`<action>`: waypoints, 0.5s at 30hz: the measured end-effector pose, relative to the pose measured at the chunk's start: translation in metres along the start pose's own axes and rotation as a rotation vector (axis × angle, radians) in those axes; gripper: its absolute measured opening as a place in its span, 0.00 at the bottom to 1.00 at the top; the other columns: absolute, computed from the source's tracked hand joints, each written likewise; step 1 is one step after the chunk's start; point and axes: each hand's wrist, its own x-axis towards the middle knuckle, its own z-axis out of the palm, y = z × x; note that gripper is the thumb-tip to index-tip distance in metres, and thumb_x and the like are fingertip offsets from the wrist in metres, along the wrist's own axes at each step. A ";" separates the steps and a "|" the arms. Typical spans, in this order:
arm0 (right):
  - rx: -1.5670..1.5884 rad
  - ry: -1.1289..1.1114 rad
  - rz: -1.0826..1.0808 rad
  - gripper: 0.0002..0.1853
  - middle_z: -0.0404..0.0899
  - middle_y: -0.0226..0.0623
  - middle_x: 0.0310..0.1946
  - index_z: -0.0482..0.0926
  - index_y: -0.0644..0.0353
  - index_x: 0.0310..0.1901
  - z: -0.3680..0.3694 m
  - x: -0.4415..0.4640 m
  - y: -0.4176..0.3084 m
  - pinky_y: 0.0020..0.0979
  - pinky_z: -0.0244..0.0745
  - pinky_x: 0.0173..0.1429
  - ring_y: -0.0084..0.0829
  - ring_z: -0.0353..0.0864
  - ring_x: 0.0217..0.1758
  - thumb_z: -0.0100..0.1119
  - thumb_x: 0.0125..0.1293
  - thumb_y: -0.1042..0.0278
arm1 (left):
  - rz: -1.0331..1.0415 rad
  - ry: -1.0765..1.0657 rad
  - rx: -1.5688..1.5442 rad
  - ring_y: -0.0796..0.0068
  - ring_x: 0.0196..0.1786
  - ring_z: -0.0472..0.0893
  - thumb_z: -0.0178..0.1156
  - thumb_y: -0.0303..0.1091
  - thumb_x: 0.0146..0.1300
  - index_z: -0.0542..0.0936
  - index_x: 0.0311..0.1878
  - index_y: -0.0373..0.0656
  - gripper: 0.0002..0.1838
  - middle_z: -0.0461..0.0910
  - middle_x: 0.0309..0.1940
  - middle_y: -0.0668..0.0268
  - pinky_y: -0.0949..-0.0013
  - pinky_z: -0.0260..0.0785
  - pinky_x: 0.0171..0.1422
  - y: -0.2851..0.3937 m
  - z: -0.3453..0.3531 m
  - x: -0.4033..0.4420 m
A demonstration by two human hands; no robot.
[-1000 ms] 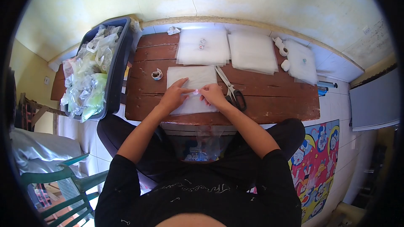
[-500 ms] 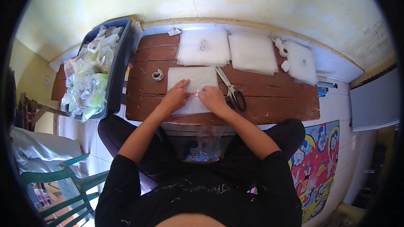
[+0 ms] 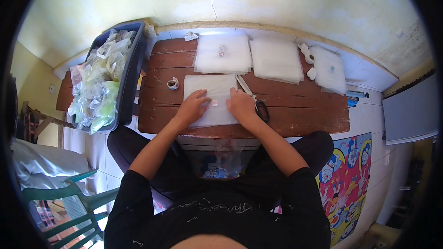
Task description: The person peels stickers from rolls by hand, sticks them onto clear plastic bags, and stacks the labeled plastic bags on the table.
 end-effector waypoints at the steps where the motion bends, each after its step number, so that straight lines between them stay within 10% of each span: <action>1: -0.001 0.022 0.032 0.22 0.79 0.49 0.41 0.74 0.61 0.50 -0.004 0.000 0.000 0.47 0.78 0.47 0.51 0.81 0.45 0.65 0.59 0.58 | 0.010 0.034 0.003 0.49 0.69 0.67 0.65 0.30 0.56 0.82 0.54 0.46 0.20 0.70 0.65 0.48 0.57 0.61 0.73 -0.003 0.004 0.000; 7: -0.040 0.022 0.041 0.42 0.71 0.57 0.49 0.62 0.74 0.61 -0.003 0.001 0.003 0.42 0.75 0.54 0.52 0.75 0.53 0.72 0.54 0.55 | -0.040 0.144 0.149 0.51 0.71 0.63 0.69 0.42 0.54 0.73 0.61 0.41 0.32 0.67 0.67 0.52 0.52 0.55 0.75 0.008 0.006 -0.001; 15: 0.102 0.020 0.068 0.45 0.71 0.61 0.50 0.60 0.76 0.61 0.001 0.004 0.008 0.44 0.74 0.56 0.56 0.75 0.53 0.75 0.50 0.59 | -0.019 0.054 0.145 0.53 0.75 0.58 0.69 0.54 0.53 0.66 0.68 0.40 0.43 0.62 0.71 0.51 0.48 0.48 0.77 0.013 0.017 -0.004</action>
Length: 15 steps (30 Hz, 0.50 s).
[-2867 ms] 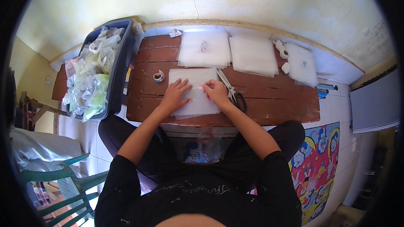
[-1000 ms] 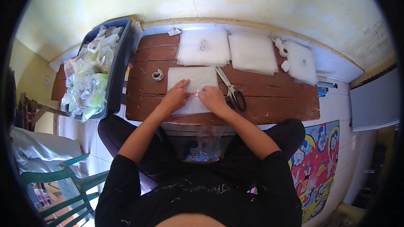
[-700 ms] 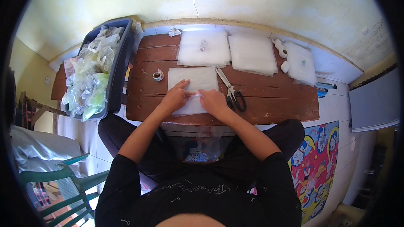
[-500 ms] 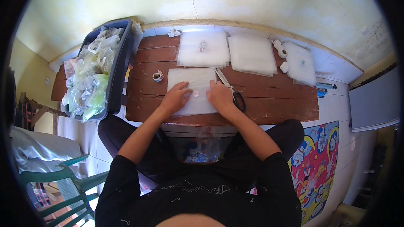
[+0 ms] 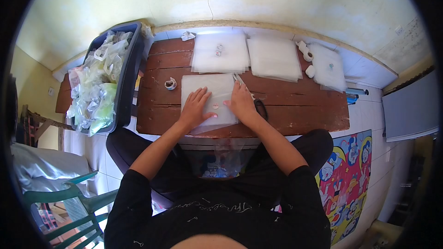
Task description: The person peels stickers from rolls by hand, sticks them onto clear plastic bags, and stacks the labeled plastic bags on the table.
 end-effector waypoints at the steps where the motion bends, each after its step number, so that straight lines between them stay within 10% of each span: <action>1: 0.081 0.005 -0.011 0.44 0.71 0.62 0.50 0.60 0.76 0.61 0.001 0.001 0.003 0.45 0.74 0.57 0.58 0.75 0.54 0.76 0.49 0.61 | 0.014 0.007 -0.015 0.53 0.75 0.58 0.69 0.55 0.53 0.65 0.68 0.39 0.45 0.61 0.71 0.51 0.48 0.48 0.77 0.004 0.000 -0.002; 8: 0.231 0.020 -0.063 0.38 0.79 0.59 0.38 0.63 0.71 0.59 0.015 0.011 0.022 0.50 0.75 0.50 0.59 0.79 0.44 0.74 0.48 0.70 | 0.019 0.041 -0.026 0.53 0.74 0.58 0.70 0.55 0.51 0.63 0.70 0.38 0.48 0.61 0.71 0.50 0.49 0.48 0.77 0.003 -0.002 0.000; 15: 0.802 -0.050 0.078 0.17 0.79 0.39 0.26 0.73 0.68 0.49 -0.007 0.026 0.013 0.35 0.79 0.41 0.37 0.84 0.33 0.65 0.60 0.73 | -0.117 0.259 -0.237 0.50 0.73 0.60 0.72 0.47 0.54 0.65 0.68 0.35 0.44 0.63 0.69 0.46 0.53 0.53 0.76 -0.013 -0.014 0.014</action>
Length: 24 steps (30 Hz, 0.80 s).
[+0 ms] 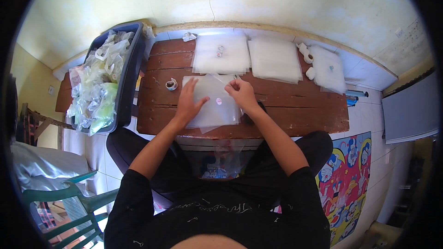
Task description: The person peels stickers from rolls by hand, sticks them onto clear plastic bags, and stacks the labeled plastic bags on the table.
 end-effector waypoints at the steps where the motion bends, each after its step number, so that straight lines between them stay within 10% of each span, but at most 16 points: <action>1: 0.265 -0.047 0.069 0.12 0.80 0.37 0.29 0.75 0.67 0.46 -0.001 0.003 0.001 0.32 0.80 0.42 0.33 0.84 0.35 0.63 0.64 0.72 | -0.054 0.109 -0.029 0.50 0.73 0.62 0.72 0.45 0.55 0.65 0.68 0.35 0.42 0.63 0.69 0.46 0.54 0.54 0.75 0.000 -0.002 0.002; 11: 1.019 -0.236 0.078 0.05 0.79 0.46 0.48 0.69 0.61 0.46 -0.011 0.000 -0.020 0.44 0.81 0.54 0.43 0.82 0.51 0.53 0.72 0.76 | -0.750 0.089 -1.200 0.69 0.49 0.81 0.64 0.36 0.66 0.66 0.67 0.36 0.30 0.79 0.53 0.54 0.70 0.74 0.54 -0.006 -0.009 0.013; 24: 0.545 0.196 0.044 0.21 0.81 0.44 0.37 0.67 0.64 0.53 -0.016 0.009 0.006 0.29 0.79 0.39 0.32 0.84 0.36 0.60 0.58 0.84 | -0.699 0.110 -1.103 0.81 0.34 0.81 0.64 0.32 0.65 0.81 0.49 0.41 0.11 0.84 0.33 0.67 0.77 0.68 0.40 -0.028 -0.012 0.017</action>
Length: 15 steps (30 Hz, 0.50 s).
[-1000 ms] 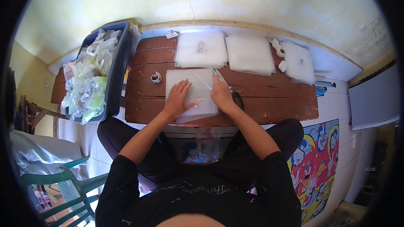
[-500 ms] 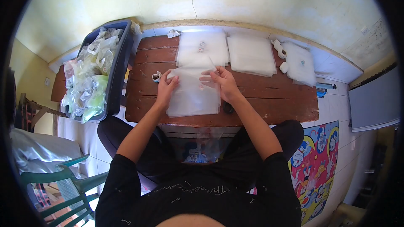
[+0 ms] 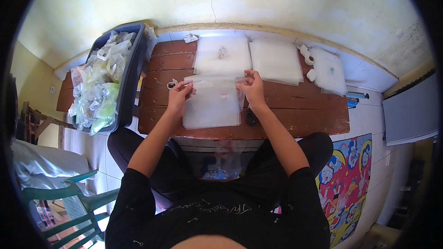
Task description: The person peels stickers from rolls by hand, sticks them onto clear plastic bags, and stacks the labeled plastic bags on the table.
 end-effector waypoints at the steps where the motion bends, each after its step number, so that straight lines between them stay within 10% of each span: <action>1: -0.085 -0.023 0.001 0.25 0.81 0.43 0.34 0.67 0.65 0.55 -0.002 0.002 0.004 0.27 0.78 0.35 0.29 0.83 0.33 0.63 0.56 0.82 | 0.008 0.025 0.003 0.81 0.33 0.81 0.64 0.32 0.66 0.79 0.52 0.41 0.13 0.84 0.33 0.67 0.78 0.68 0.39 -0.001 -0.002 0.001; 7: -0.404 -0.058 0.161 0.22 0.79 0.37 0.31 0.70 0.66 0.53 -0.005 -0.004 0.002 0.24 0.70 0.22 0.22 0.77 0.23 0.64 0.57 0.80 | 0.029 0.036 0.099 0.79 0.33 0.82 0.61 0.27 0.65 0.72 0.61 0.40 0.21 0.84 0.32 0.63 0.76 0.71 0.37 -0.011 -0.005 0.006; 15: -0.187 -0.065 0.103 0.18 0.81 0.44 0.46 0.75 0.67 0.54 -0.008 0.004 0.018 0.27 0.83 0.34 0.30 0.85 0.36 0.52 0.62 0.86 | -0.112 0.030 0.233 0.73 0.38 0.83 0.63 0.21 0.59 0.56 0.73 0.42 0.40 0.83 0.42 0.59 0.72 0.76 0.43 0.007 0.010 -0.009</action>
